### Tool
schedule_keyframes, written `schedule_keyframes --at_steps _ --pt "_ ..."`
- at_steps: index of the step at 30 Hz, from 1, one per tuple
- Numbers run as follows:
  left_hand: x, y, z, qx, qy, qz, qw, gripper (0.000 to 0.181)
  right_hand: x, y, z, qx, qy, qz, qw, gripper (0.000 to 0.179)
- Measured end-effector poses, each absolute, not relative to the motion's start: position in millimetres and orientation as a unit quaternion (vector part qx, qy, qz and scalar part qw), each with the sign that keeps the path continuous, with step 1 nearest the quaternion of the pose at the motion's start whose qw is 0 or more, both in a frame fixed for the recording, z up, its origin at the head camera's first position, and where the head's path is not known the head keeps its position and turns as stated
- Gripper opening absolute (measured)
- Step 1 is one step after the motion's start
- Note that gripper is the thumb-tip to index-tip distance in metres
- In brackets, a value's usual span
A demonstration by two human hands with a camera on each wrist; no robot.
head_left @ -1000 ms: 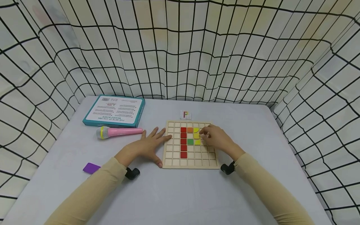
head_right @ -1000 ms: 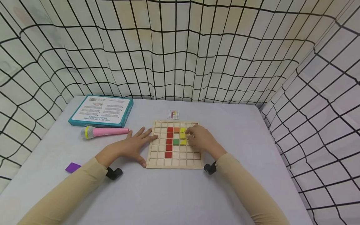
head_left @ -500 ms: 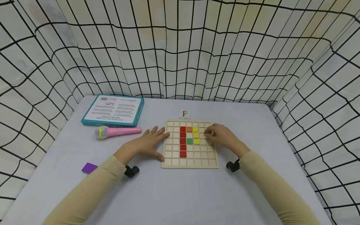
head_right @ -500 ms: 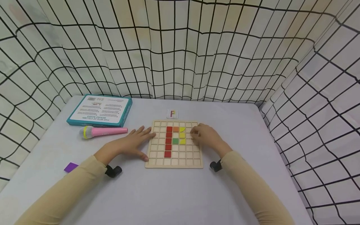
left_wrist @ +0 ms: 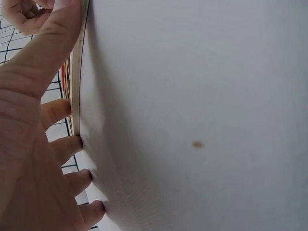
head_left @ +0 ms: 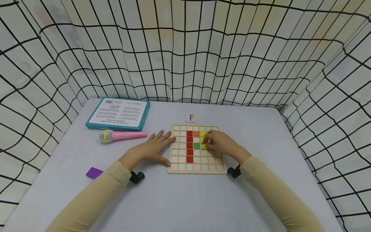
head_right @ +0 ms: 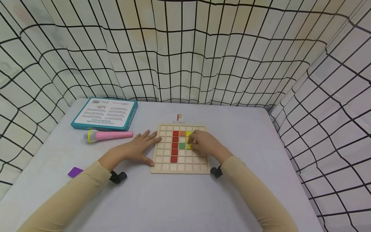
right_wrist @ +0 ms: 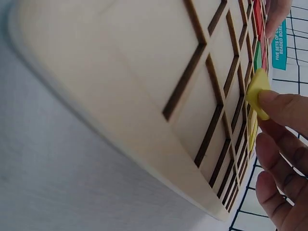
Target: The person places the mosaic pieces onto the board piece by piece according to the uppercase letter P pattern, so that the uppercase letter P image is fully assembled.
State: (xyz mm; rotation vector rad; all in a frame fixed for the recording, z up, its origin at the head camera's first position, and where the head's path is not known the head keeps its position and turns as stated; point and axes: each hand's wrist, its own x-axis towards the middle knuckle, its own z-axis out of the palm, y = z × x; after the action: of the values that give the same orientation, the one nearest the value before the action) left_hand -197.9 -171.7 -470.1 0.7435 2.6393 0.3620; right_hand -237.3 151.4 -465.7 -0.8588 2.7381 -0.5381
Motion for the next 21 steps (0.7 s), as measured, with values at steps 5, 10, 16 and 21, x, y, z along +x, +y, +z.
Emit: schedule_keyframes --at_steps 5,10,16,21 --pt "-197.9 -172.2 -471.0 0.263 0.938 0.125 0.188 0.114 -238.3 150.7 -464.5 -0.262 0.922 -0.253 0.129 0.005" --pt "-198.1 -172.4 -473.5 0.263 0.939 0.122 0.186 0.114 -238.6 147.4 -466.1 -0.227 0.921 -0.288 0.133 0.009" --pt "-197.9 -172.7 -473.8 0.261 0.94 0.122 0.184 0.115 -238.8 142.9 -467.8 -0.203 0.937 -0.256 0.125 0.009" --pt "-195.9 -172.5 -470.4 0.259 0.94 0.121 0.186 0.114 -238.4 141.4 -468.2 -0.195 0.936 -0.263 0.132 0.01"
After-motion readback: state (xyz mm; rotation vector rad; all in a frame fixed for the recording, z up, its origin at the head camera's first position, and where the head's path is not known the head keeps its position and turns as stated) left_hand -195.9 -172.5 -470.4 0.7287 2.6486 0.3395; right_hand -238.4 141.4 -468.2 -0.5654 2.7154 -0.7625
